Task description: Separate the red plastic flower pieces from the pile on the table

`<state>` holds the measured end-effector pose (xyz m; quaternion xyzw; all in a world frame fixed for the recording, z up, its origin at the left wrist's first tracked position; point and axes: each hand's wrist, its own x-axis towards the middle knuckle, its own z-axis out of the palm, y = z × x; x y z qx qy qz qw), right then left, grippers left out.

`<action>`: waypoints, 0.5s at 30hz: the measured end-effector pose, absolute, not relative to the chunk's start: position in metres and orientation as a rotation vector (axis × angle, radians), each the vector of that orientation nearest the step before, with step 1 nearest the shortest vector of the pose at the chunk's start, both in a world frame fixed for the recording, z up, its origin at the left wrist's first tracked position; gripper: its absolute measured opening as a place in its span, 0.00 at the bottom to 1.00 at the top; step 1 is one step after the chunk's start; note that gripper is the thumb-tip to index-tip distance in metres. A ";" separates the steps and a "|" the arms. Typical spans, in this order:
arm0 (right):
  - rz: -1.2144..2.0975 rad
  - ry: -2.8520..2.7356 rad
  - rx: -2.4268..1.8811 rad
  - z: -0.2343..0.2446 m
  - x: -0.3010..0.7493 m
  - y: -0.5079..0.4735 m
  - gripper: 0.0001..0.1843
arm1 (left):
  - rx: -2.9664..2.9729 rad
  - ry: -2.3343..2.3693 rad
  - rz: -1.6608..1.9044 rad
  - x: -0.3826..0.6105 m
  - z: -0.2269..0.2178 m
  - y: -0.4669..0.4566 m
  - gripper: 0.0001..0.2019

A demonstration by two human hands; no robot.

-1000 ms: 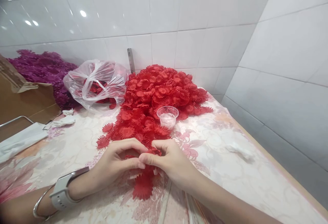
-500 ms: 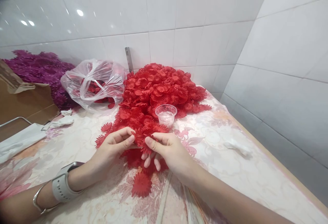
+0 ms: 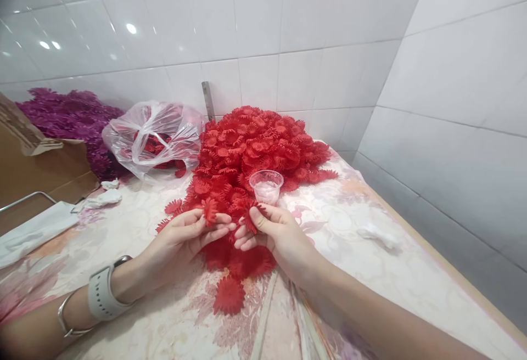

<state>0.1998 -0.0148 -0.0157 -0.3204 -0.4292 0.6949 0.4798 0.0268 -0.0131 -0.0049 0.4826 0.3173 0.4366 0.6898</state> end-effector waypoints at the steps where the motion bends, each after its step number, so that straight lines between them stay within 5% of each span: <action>1: 1.686 -1.043 -0.801 -0.016 0.200 -0.014 0.16 | 1.171 0.755 0.987 0.025 -0.004 -0.013 0.07; 5: 1.680 -1.077 -0.860 -0.015 0.199 -0.013 0.14 | 1.766 1.086 1.168 0.016 -0.004 -0.003 0.05; 10: 1.660 -1.239 -0.893 -0.015 0.199 -0.014 0.13 | 2.278 1.308 1.226 0.011 -0.004 0.005 0.18; 15: 1.635 -1.368 -0.980 -0.016 0.199 -0.017 0.17 | 2.371 1.117 1.029 0.019 -0.005 -0.011 0.09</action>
